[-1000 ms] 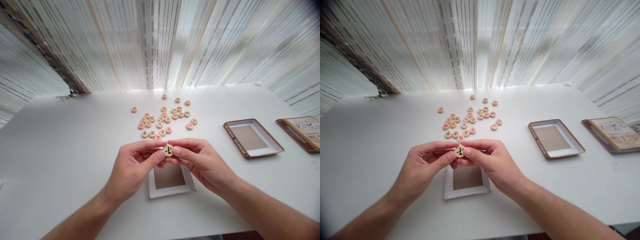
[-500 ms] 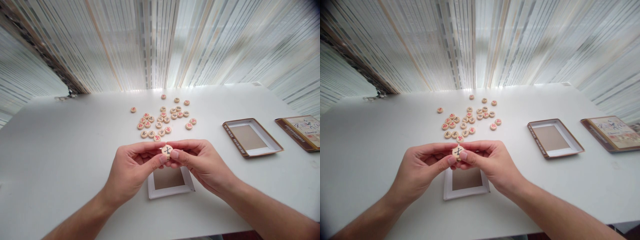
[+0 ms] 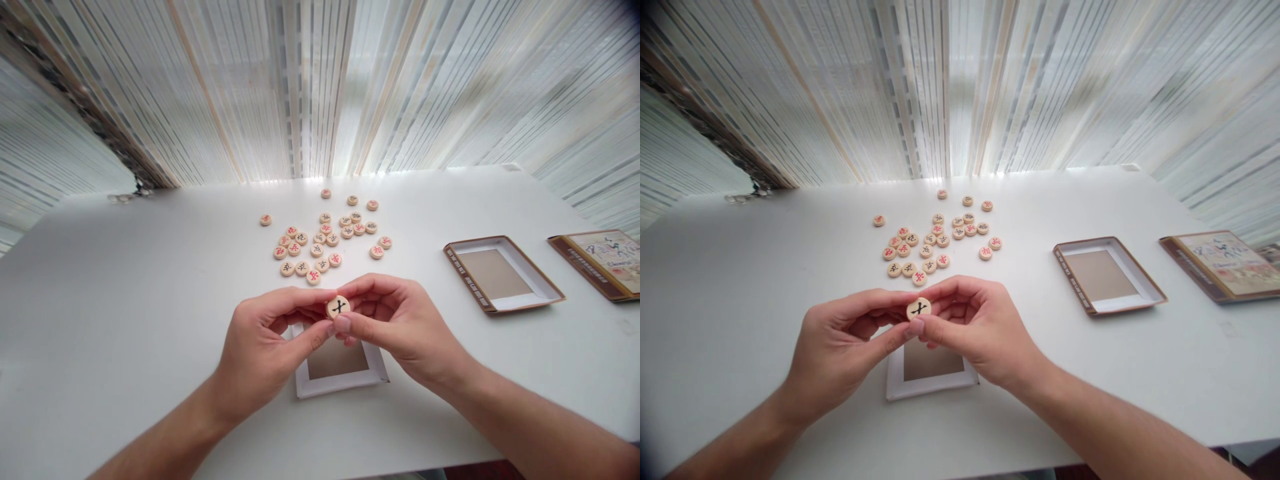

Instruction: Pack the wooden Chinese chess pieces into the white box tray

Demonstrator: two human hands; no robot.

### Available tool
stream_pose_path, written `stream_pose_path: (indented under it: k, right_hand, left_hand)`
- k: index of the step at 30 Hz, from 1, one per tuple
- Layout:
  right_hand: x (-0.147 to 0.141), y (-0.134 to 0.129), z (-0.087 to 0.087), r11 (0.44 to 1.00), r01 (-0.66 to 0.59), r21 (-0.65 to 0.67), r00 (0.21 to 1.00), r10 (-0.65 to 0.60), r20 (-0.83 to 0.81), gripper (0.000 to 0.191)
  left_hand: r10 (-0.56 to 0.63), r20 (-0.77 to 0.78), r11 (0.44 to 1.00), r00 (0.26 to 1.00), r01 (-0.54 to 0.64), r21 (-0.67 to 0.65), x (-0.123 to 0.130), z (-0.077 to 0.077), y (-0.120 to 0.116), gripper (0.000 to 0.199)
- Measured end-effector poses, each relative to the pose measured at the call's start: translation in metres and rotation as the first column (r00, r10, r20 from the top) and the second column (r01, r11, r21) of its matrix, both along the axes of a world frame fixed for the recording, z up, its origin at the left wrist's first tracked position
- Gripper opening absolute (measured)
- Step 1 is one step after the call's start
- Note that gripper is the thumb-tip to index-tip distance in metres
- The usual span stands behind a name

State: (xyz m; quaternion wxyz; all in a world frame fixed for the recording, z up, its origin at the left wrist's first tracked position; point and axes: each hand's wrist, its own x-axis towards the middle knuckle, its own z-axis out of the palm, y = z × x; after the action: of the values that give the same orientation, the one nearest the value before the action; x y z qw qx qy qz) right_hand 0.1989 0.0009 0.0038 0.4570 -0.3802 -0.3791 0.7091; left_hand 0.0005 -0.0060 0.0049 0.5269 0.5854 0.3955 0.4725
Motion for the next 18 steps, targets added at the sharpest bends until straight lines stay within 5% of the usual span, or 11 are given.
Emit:
stream_pose_path:
  k: [9,18]
  right_hand:
    - [0.0000,-0.0005,-0.0010,1.000,0.004,-0.014,0.996,-0.003,0.093,0.037]
    - [0.0030,0.0025,-0.0038,0.998,-0.062,0.028,0.998,0.062,-0.008,0.022]
  left_hand:
    - [0.075,-0.253,0.921,0.965,0.030,0.387,-0.0016,-0.0044,0.0017,0.033]
    - [0.000,-0.192,0.924,0.981,0.073,0.376,-0.0005,-0.0043,0.0050,0.032]
